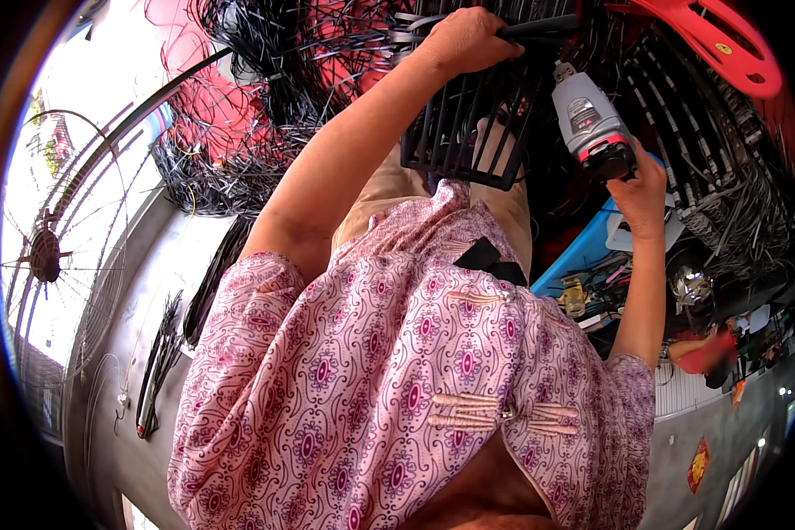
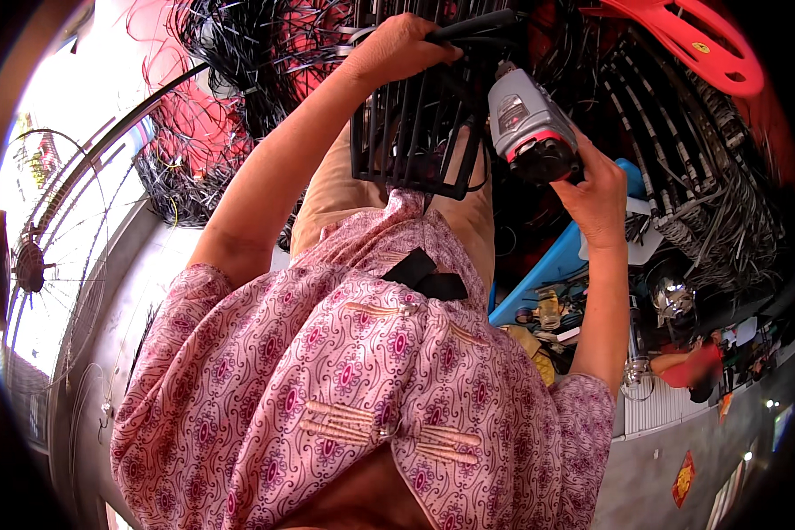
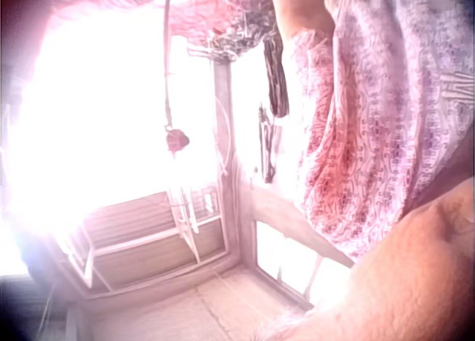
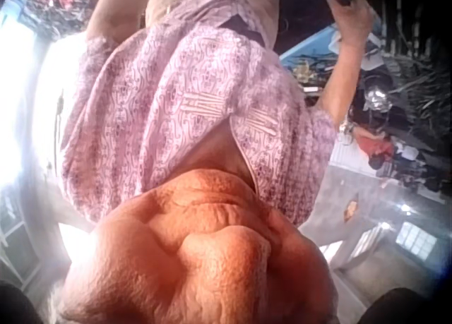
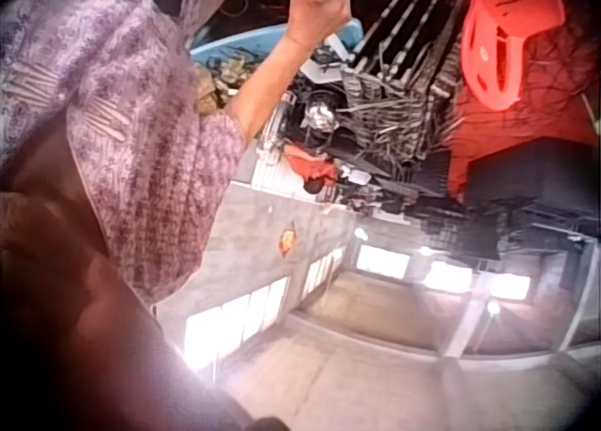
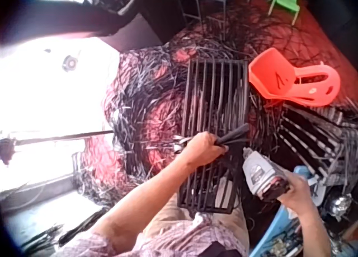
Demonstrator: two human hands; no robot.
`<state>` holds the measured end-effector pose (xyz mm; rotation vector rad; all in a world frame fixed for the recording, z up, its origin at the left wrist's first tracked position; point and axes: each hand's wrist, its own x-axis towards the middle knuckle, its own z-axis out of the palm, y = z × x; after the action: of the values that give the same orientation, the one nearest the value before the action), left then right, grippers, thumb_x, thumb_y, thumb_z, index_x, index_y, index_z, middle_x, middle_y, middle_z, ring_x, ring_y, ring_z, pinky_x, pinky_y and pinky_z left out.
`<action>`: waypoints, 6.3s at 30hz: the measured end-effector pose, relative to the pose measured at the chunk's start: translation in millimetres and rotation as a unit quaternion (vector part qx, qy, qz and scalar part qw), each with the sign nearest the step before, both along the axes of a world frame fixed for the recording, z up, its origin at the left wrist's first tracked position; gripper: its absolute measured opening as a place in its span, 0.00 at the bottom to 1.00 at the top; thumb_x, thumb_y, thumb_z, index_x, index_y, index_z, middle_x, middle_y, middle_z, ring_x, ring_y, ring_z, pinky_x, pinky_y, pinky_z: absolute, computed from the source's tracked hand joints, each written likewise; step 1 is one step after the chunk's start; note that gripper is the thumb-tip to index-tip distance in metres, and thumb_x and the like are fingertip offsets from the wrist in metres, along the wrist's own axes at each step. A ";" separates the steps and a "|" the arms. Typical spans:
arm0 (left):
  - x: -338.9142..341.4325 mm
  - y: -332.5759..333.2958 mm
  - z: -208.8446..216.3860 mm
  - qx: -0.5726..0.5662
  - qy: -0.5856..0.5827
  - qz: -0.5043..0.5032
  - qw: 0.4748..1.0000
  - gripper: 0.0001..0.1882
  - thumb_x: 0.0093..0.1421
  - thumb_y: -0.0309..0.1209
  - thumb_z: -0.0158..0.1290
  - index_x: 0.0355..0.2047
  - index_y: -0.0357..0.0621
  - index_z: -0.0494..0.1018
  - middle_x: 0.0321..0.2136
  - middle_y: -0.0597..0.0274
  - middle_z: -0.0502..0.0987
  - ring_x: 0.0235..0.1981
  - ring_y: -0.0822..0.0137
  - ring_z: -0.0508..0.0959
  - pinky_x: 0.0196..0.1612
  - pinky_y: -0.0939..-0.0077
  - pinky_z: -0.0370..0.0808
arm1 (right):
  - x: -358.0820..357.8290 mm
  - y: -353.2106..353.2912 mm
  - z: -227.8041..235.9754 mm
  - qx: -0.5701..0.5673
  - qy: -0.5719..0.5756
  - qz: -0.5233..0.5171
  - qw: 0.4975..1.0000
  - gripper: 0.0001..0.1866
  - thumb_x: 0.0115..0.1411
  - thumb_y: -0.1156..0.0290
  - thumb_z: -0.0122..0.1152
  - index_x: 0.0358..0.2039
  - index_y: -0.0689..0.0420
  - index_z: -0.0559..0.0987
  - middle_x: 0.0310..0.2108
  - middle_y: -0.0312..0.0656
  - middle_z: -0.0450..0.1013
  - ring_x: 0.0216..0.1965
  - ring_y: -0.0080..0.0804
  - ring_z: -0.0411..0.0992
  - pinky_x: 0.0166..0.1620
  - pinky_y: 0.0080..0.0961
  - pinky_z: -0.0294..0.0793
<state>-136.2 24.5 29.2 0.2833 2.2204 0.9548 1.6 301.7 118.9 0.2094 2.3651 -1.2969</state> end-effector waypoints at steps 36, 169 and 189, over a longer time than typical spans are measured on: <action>1.1 -3.7 -0.9 -0.015 0.023 -0.008 1.000 0.16 0.53 0.45 0.61 0.32 0.45 0.83 0.18 0.54 0.77 0.22 0.61 0.79 0.30 0.68 0.76 | -42.7 -6.9 28.4 0.190 0.141 0.245 0.940 0.34 0.38 0.79 0.71 0.50 0.55 0.73 0.36 0.47 0.77 0.39 0.47 0.76 0.41 0.37 0.75; -1.6 23.7 -5.7 0.050 -0.209 0.108 0.971 0.07 0.55 0.31 0.59 0.32 0.41 0.80 0.23 0.68 0.78 0.22 0.79 0.75 0.23 0.86 0.66 | -30.4 -35.3 -137.3 -0.493 -0.137 -0.446 0.734 0.28 0.50 0.71 0.67 0.52 0.57 0.69 0.30 0.39 0.74 0.29 0.29 0.75 0.31 0.25 0.77; -3.0 21.3 -5.5 0.033 -0.210 0.109 0.971 0.08 0.55 0.32 0.60 0.32 0.42 0.79 0.25 0.66 0.80 0.23 0.77 0.77 0.22 0.85 0.69 | -27.3 -37.7 -148.4 -0.514 -0.086 -0.417 0.745 0.24 0.50 0.73 0.66 0.48 0.58 0.71 0.30 0.40 0.75 0.30 0.30 0.75 0.35 0.27 0.77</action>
<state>-139.2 45.8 23.7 -0.1304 1.8559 1.0928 -25.8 264.0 -29.5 1.0211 1.0316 -2.6080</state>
